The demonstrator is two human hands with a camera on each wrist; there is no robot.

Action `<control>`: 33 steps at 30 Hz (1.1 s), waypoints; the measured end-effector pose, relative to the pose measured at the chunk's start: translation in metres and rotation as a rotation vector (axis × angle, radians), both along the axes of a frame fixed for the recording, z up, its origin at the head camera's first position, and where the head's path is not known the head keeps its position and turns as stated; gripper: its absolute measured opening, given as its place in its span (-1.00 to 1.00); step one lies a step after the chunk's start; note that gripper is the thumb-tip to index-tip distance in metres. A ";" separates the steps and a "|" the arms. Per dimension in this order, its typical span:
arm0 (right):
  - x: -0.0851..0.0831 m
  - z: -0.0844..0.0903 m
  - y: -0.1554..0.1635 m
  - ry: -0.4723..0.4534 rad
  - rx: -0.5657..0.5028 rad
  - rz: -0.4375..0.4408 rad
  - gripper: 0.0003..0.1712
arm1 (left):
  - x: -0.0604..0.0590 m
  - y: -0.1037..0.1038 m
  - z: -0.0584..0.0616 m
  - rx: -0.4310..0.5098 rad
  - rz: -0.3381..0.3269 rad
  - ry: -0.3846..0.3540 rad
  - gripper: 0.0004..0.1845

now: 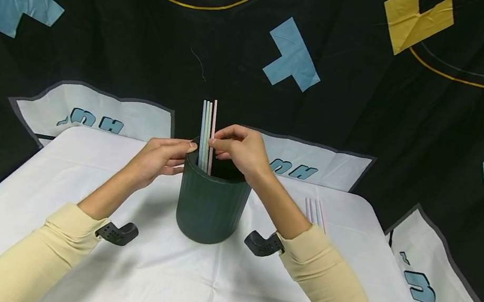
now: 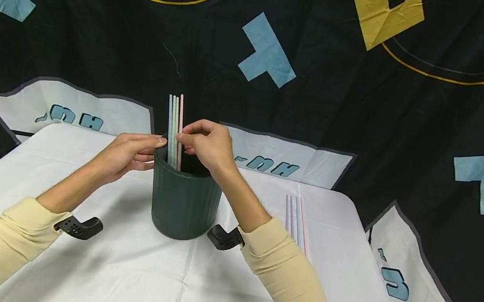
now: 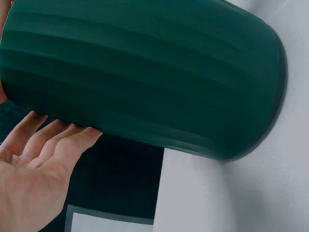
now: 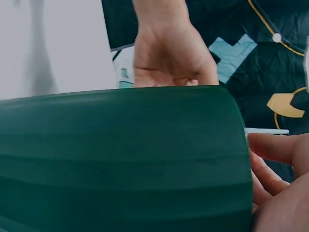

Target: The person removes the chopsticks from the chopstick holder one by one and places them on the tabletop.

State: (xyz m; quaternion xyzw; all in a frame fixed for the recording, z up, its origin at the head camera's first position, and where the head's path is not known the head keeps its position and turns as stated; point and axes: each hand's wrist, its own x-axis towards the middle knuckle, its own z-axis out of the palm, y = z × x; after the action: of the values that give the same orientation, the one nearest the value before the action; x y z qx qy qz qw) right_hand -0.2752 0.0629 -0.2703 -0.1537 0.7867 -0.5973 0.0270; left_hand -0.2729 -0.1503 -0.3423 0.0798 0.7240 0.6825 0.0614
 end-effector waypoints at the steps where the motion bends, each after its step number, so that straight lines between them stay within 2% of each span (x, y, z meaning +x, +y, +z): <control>1: 0.000 0.001 0.000 -0.002 -0.013 0.000 -0.89 | 0.000 0.000 0.000 0.002 0.001 0.000 -0.37; 15: 0.002 0.019 0.019 -0.093 -0.178 -0.001 -0.89 | 0.002 0.002 0.002 -0.007 0.011 0.008 -0.36; 20: 0.002 0.023 0.029 -0.048 -0.254 -0.026 -0.90 | 0.003 0.002 0.001 -0.005 0.014 0.004 -0.35; 26: 0.002 0.031 0.046 -0.028 -0.409 -0.098 -0.90 | 0.003 0.003 -0.001 -0.008 0.016 0.003 -0.35; 33: 0.002 0.042 0.068 0.006 -0.510 -0.157 -0.87 | 0.003 0.003 0.000 -0.028 0.020 0.011 -0.33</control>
State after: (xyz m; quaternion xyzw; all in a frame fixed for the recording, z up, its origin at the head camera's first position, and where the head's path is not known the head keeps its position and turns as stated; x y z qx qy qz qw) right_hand -0.2731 0.1313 -0.2287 -0.0958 0.6203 -0.7761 -0.0613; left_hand -0.2700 -0.1477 -0.3427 0.0754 0.7344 0.6726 0.0516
